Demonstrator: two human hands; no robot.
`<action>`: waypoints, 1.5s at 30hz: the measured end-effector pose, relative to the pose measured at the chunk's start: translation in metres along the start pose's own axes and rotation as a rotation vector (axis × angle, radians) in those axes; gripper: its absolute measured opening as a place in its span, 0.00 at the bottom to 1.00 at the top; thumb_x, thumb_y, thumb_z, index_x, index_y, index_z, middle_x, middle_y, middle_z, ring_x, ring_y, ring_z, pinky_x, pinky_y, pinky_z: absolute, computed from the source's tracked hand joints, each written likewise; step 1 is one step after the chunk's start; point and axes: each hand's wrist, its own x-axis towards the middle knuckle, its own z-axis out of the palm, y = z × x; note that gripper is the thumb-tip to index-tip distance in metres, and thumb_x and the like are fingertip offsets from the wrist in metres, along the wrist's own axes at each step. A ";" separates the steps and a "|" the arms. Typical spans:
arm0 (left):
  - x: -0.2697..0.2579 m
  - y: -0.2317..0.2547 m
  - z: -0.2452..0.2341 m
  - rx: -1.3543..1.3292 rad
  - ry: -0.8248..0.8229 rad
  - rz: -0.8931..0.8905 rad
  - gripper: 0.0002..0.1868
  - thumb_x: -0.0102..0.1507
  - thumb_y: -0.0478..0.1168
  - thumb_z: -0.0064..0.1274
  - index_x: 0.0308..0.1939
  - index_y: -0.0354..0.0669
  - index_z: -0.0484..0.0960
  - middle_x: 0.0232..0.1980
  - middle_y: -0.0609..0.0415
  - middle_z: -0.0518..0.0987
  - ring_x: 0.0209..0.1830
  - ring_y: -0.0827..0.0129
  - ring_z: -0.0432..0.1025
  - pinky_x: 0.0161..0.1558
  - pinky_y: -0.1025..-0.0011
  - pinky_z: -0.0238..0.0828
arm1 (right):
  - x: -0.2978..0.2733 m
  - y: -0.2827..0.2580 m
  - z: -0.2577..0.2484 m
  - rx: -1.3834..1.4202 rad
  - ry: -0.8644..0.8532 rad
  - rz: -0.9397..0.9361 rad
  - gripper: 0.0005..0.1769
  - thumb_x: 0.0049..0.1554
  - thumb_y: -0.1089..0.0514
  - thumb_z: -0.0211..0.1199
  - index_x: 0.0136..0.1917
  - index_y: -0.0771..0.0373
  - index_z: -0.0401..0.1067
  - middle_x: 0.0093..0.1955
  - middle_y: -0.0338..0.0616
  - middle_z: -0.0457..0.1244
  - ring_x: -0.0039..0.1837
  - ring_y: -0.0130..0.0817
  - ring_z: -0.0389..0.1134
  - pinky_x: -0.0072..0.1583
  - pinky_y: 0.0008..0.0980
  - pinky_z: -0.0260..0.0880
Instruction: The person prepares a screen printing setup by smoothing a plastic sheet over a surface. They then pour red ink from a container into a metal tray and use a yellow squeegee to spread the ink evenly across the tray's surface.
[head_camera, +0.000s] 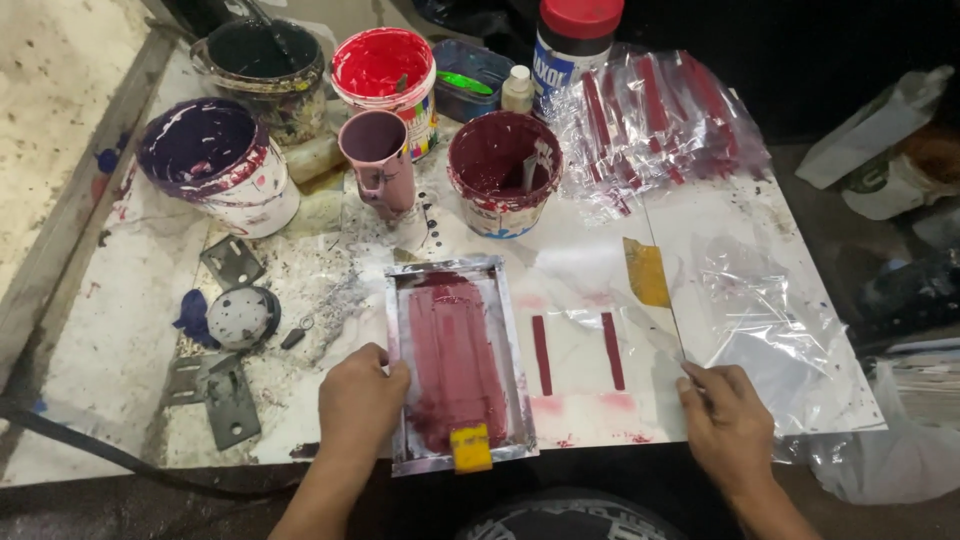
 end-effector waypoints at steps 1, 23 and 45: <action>0.001 0.000 0.003 0.000 -0.001 0.000 0.14 0.64 0.49 0.50 0.33 0.46 0.82 0.29 0.51 0.81 0.32 0.58 0.74 0.39 0.59 0.69 | -0.001 0.004 0.003 -0.001 0.000 0.000 0.19 0.61 0.49 0.62 0.62 0.53 0.79 0.50 0.37 0.65 0.46 0.32 0.68 0.46 0.30 0.71; 0.011 -0.005 0.028 -0.032 0.005 0.092 0.13 0.63 0.49 0.51 0.42 0.45 0.84 0.30 0.52 0.83 0.32 0.58 0.76 0.37 0.59 0.72 | -0.004 0.016 0.016 -0.208 0.066 -0.294 0.20 0.56 0.42 0.65 0.58 0.49 0.79 0.64 0.41 0.65 0.66 0.47 0.61 0.59 0.50 0.64; 0.006 -0.002 0.029 -0.055 -0.044 0.111 0.13 0.64 0.47 0.47 0.37 0.44 0.81 0.27 0.53 0.80 0.27 0.61 0.72 0.32 0.61 0.69 | -0.038 -0.042 0.016 0.269 -0.198 -0.487 0.19 0.55 0.51 0.66 0.61 0.53 0.76 0.51 0.44 0.66 0.52 0.39 0.69 0.53 0.36 0.72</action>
